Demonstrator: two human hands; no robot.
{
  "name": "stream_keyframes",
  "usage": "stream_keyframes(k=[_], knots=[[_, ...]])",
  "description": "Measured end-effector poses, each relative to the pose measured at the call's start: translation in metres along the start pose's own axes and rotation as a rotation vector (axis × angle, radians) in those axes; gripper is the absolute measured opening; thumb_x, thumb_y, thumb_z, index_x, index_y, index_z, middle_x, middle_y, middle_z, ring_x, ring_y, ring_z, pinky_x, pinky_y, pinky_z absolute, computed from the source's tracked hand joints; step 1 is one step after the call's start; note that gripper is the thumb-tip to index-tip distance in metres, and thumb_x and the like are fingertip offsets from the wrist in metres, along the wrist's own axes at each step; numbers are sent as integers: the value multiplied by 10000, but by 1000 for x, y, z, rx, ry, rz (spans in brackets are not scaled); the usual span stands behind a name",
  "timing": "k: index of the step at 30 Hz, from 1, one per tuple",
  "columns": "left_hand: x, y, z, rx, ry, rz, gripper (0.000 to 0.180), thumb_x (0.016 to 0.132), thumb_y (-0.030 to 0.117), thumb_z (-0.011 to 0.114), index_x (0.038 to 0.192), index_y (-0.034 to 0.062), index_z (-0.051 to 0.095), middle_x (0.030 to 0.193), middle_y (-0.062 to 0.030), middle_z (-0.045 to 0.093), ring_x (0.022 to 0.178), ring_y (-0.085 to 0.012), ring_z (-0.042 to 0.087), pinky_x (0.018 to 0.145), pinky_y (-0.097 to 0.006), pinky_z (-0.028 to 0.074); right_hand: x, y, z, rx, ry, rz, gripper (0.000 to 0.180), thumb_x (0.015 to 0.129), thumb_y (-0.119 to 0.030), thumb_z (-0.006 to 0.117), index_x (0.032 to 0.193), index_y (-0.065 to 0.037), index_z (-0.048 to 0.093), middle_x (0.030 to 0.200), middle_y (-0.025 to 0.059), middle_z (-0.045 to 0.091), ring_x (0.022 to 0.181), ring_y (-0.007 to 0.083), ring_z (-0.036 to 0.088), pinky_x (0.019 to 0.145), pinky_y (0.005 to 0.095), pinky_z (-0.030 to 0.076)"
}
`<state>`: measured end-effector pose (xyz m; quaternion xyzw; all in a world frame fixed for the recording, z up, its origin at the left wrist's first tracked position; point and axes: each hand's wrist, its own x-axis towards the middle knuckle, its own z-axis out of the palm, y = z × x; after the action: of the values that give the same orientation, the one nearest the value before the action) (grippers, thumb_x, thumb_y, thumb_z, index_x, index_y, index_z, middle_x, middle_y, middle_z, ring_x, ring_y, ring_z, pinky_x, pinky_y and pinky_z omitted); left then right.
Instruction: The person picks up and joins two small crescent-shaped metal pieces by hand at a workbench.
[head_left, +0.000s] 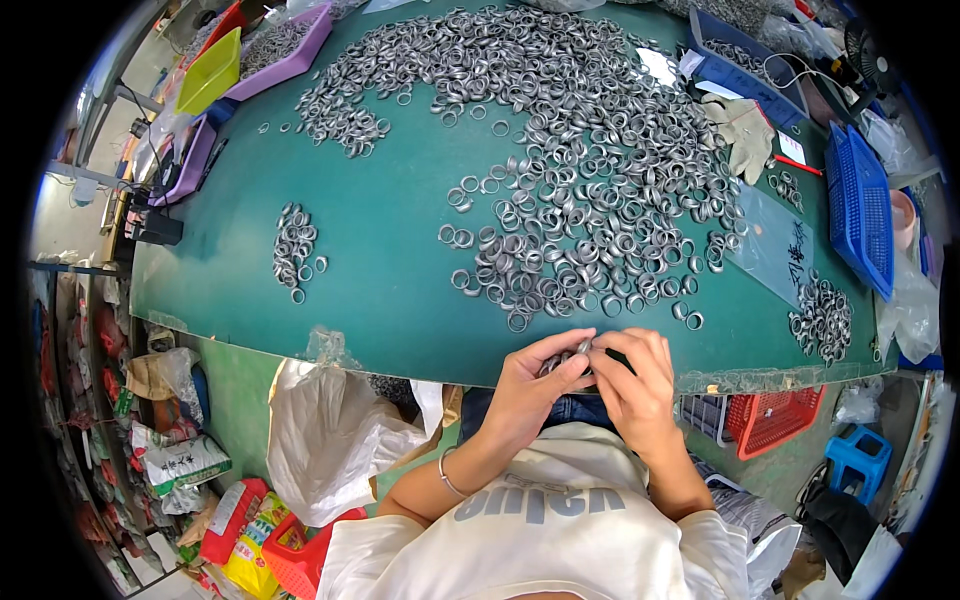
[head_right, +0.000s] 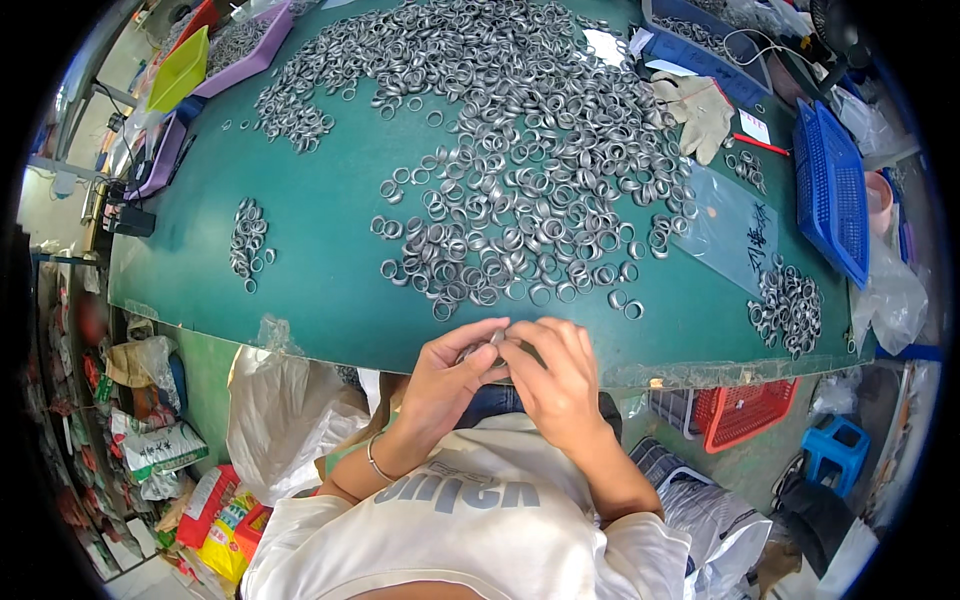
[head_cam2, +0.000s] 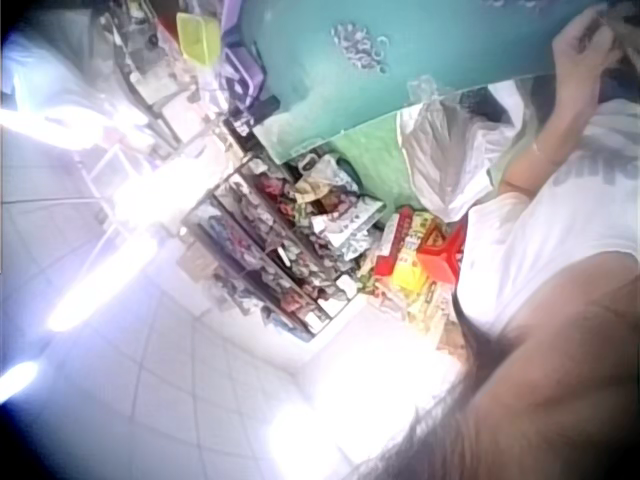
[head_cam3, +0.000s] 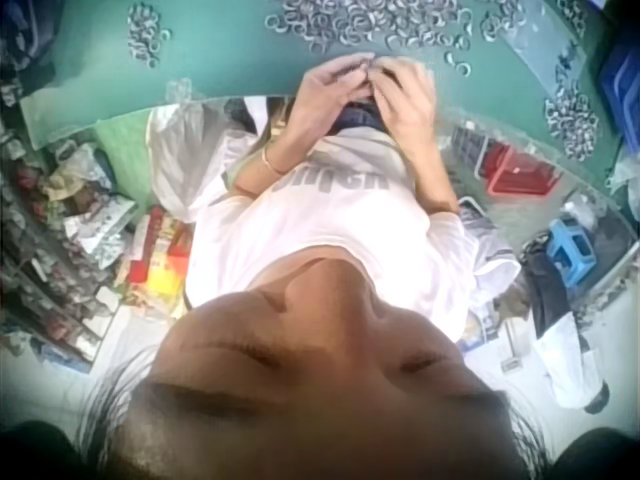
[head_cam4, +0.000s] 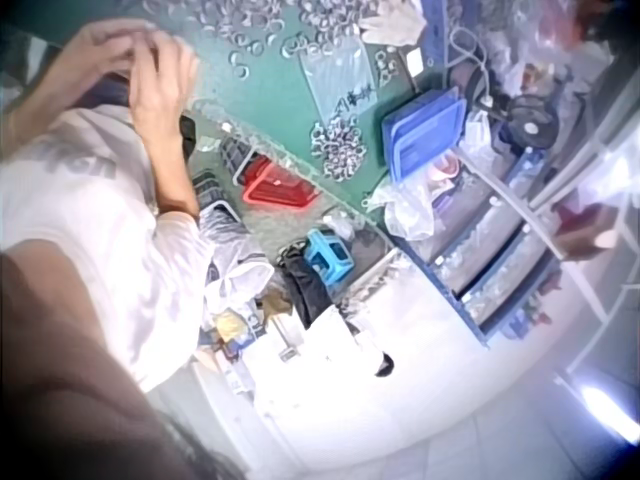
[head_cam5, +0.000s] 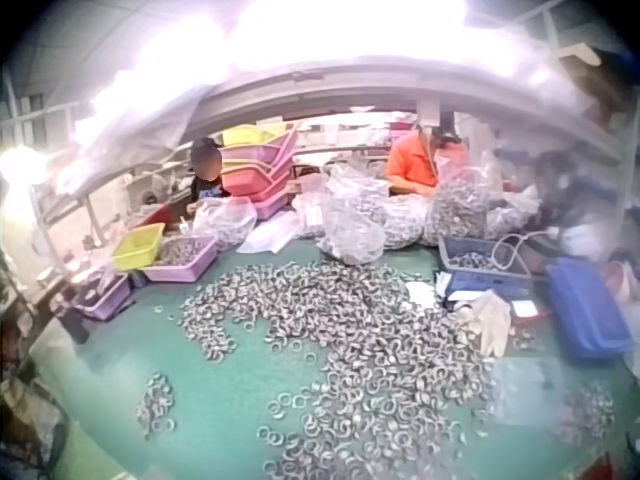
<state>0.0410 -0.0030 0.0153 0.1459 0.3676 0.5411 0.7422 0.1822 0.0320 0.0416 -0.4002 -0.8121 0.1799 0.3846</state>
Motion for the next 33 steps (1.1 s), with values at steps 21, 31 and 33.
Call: stream_keyframes(k=[21, 31, 33], knots=[[2, 14, -2, -130, -96, -175, 381, 918, 144, 449, 1256, -30, 424, 1116, -163, 563, 965, -216, 576, 833, -330, 480, 31, 49, 29, -346, 31, 132, 129, 716, -56, 622, 841, -86, 611, 867, 40, 524, 841, 226, 481, 722, 348, 341], [-1, 12, -2, -37, -122, -132, 362, 921, 162, 458, 1231, -25, 452, 1051, -127, 572, 944, -196, 577, 791, -315, 496, 31, 55, 30, -345, 50, 107, 127, 717, -79, 645, 835, -72, 600, 868, 43, 535, 843, 229, 483, 737, 362, 338], [-1, 13, -3, -123, -123, -159, 324, 915, 168, 476, 1183, -13, 490, 992, -102, 574, 894, -179, 575, 752, -298, 502, 32, 55, 30, -333, 45, 113, 120, 717, -78, 648, 826, -68, 602, 863, 41, 540, 839, 229, 487, 736, 362, 336]])
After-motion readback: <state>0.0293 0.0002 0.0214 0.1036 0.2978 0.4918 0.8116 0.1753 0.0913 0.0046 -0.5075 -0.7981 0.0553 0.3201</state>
